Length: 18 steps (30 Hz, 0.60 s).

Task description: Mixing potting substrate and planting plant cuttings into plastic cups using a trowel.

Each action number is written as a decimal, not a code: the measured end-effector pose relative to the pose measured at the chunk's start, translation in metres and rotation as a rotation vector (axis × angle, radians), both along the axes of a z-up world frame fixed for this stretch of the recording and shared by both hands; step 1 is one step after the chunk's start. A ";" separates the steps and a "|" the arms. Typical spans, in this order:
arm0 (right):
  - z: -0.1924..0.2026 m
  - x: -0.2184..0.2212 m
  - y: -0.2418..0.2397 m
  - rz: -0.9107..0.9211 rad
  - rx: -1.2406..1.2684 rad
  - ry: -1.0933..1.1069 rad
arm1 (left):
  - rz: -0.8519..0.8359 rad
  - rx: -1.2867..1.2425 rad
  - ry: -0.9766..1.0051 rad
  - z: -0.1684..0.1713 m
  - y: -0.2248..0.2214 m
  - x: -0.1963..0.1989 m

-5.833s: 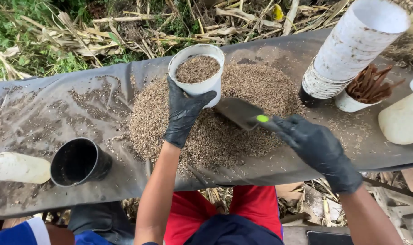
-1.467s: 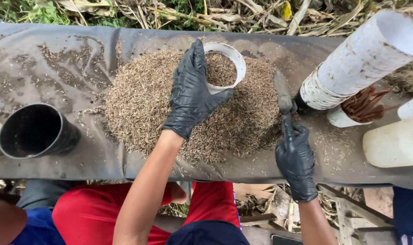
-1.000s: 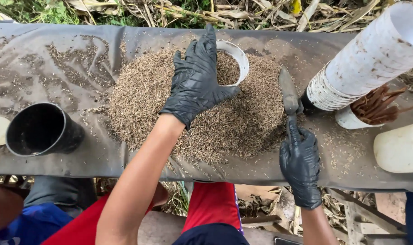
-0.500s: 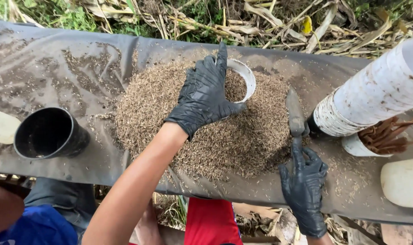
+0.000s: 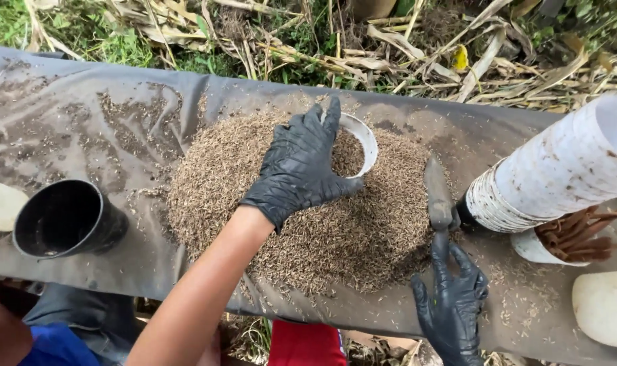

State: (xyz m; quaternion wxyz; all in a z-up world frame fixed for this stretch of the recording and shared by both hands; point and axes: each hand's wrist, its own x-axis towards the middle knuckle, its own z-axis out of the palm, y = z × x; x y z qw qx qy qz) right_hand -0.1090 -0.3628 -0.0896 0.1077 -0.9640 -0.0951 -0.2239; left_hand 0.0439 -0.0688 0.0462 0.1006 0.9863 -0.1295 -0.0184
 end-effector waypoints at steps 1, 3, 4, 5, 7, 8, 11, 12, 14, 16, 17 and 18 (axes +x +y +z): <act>-0.001 0.000 0.000 0.018 0.006 -0.031 | 0.009 0.001 -0.019 0.001 0.000 0.000; -0.001 0.001 -0.001 0.034 0.017 -0.061 | 0.015 0.007 -0.037 -0.003 0.000 0.002; 0.000 0.001 -0.002 0.028 0.006 -0.068 | 0.026 0.027 -0.088 -0.008 0.000 0.003; 0.002 0.002 -0.001 0.022 -0.004 -0.074 | 0.036 0.047 -0.138 -0.012 0.001 0.004; -0.004 0.001 -0.005 0.019 -0.008 -0.061 | 0.015 0.087 -0.169 -0.010 0.001 -0.002; -0.008 0.001 -0.006 0.018 -0.018 -0.050 | -0.004 0.122 -0.202 -0.009 0.001 -0.005; -0.010 0.001 -0.006 0.025 0.013 -0.019 | -0.044 0.144 -0.262 -0.013 0.003 -0.003; -0.009 0.003 -0.007 0.022 0.015 -0.015 | -0.047 0.145 -0.258 -0.012 0.004 -0.003; -0.012 0.000 -0.008 0.019 -0.074 -0.059 | -0.123 0.119 -0.367 -0.013 0.007 -0.006; -0.004 -0.001 -0.003 -0.048 -0.060 0.044 | -0.156 0.167 -0.287 -0.004 0.004 0.001; -0.001 -0.002 0.001 -0.117 -0.044 0.142 | -0.189 0.215 -0.214 0.001 0.003 0.004; -0.003 -0.002 0.002 -0.122 -0.032 0.148 | -0.197 0.225 -0.208 0.000 0.005 0.006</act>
